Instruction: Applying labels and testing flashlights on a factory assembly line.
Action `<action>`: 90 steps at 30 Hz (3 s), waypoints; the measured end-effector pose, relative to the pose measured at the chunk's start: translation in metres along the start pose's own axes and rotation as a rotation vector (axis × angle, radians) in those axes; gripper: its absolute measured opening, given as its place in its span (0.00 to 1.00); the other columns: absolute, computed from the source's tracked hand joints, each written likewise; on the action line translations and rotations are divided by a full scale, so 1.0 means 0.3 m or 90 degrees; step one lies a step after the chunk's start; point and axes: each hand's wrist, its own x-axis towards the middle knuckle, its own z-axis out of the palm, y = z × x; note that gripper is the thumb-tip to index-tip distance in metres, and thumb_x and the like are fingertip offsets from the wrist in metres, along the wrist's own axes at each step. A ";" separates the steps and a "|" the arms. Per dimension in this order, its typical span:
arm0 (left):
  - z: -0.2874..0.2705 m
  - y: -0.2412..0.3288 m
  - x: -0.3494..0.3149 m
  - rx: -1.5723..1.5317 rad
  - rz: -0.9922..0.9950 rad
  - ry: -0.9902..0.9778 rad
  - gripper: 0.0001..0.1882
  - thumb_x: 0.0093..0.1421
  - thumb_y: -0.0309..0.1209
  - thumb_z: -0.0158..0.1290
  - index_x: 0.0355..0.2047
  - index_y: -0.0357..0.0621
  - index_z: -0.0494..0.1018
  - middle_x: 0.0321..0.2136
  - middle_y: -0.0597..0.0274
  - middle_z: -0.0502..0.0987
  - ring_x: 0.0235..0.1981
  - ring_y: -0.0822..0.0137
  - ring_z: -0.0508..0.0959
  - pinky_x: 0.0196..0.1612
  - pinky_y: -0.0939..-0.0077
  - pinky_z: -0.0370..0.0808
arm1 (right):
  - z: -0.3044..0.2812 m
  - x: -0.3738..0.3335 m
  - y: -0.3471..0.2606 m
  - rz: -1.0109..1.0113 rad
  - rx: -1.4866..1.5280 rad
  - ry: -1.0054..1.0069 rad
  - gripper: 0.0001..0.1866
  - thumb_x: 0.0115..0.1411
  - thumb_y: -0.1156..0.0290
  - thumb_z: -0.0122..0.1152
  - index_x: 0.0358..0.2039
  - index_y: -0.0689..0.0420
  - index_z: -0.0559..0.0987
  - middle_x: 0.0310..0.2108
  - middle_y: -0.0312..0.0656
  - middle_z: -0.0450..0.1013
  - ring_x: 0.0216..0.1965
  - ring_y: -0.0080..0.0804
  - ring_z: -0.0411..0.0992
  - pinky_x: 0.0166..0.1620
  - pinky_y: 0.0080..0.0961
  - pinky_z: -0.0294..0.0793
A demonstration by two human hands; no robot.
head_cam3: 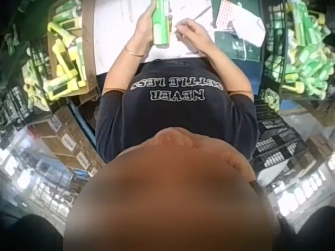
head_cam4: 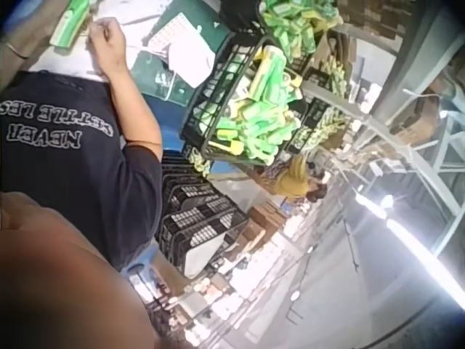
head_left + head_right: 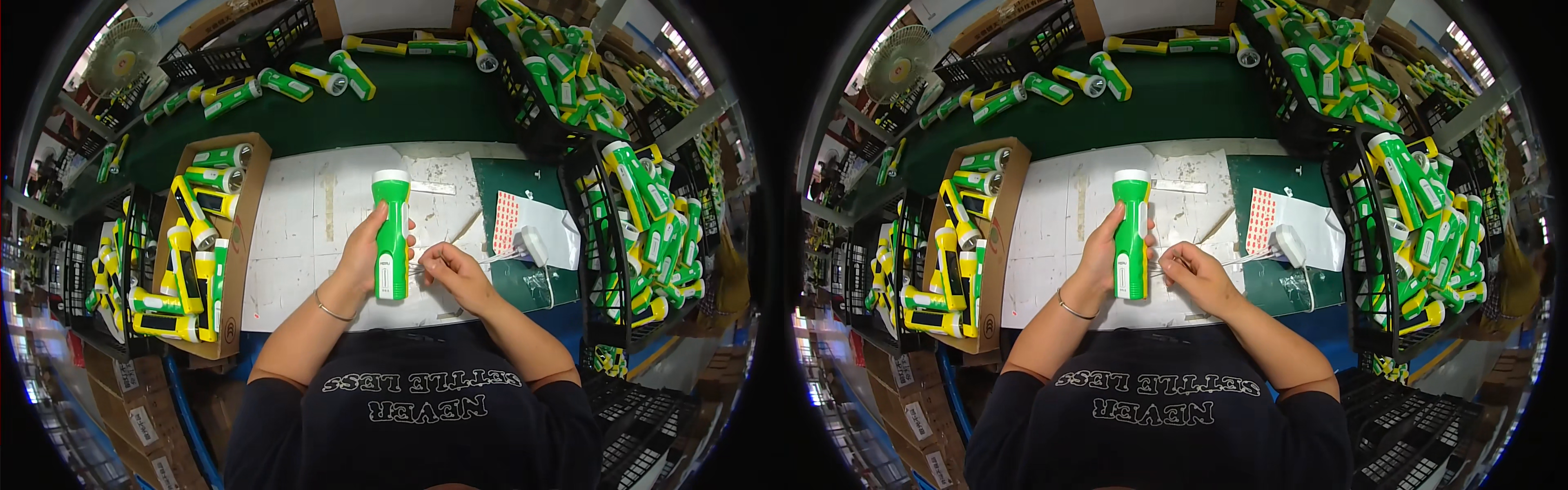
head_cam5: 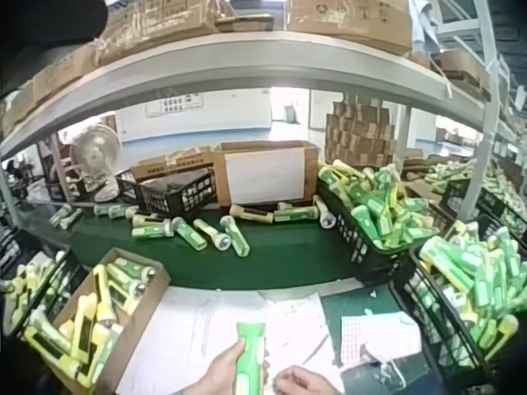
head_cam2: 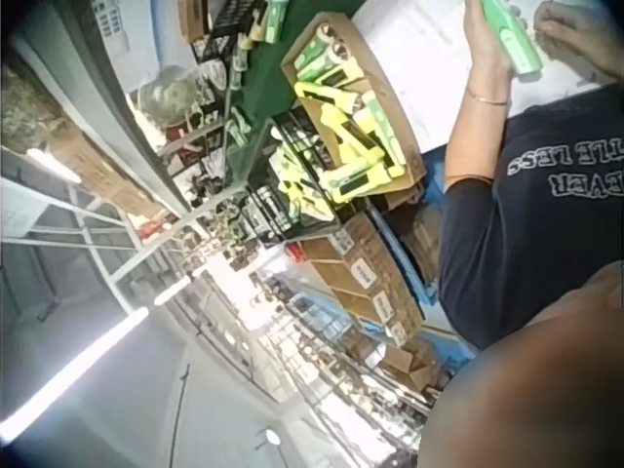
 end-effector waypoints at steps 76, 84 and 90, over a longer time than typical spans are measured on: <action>-0.059 0.014 -0.065 0.576 0.207 0.006 0.21 0.61 0.41 0.48 0.46 0.37 0.60 0.32 0.57 0.71 0.31 0.65 0.74 0.31 0.69 0.73 | -0.035 0.115 -0.201 -0.156 -0.385 0.139 0.13 0.50 0.68 0.65 0.29 0.56 0.69 0.19 0.29 0.63 0.19 0.13 0.55 0.22 0.13 0.55; 0.009 0.061 -0.143 1.094 0.396 -0.038 0.25 0.55 0.37 0.53 0.47 0.35 0.61 0.40 0.47 0.69 0.34 0.48 0.74 0.34 0.62 0.74 | -0.071 0.120 -0.239 -0.003 -0.409 -0.049 0.32 0.45 0.64 0.70 0.50 0.56 0.68 0.29 0.34 0.68 0.30 0.16 0.63 0.31 0.13 0.62; 0.003 0.053 -0.147 1.103 0.393 -0.033 0.25 0.55 0.38 0.53 0.47 0.35 0.61 0.41 0.47 0.69 0.34 0.49 0.75 0.34 0.62 0.74 | -0.053 0.114 -0.239 0.026 -0.321 -0.059 0.30 0.45 0.68 0.70 0.48 0.58 0.69 0.35 0.34 0.69 0.37 0.17 0.65 0.38 0.14 0.65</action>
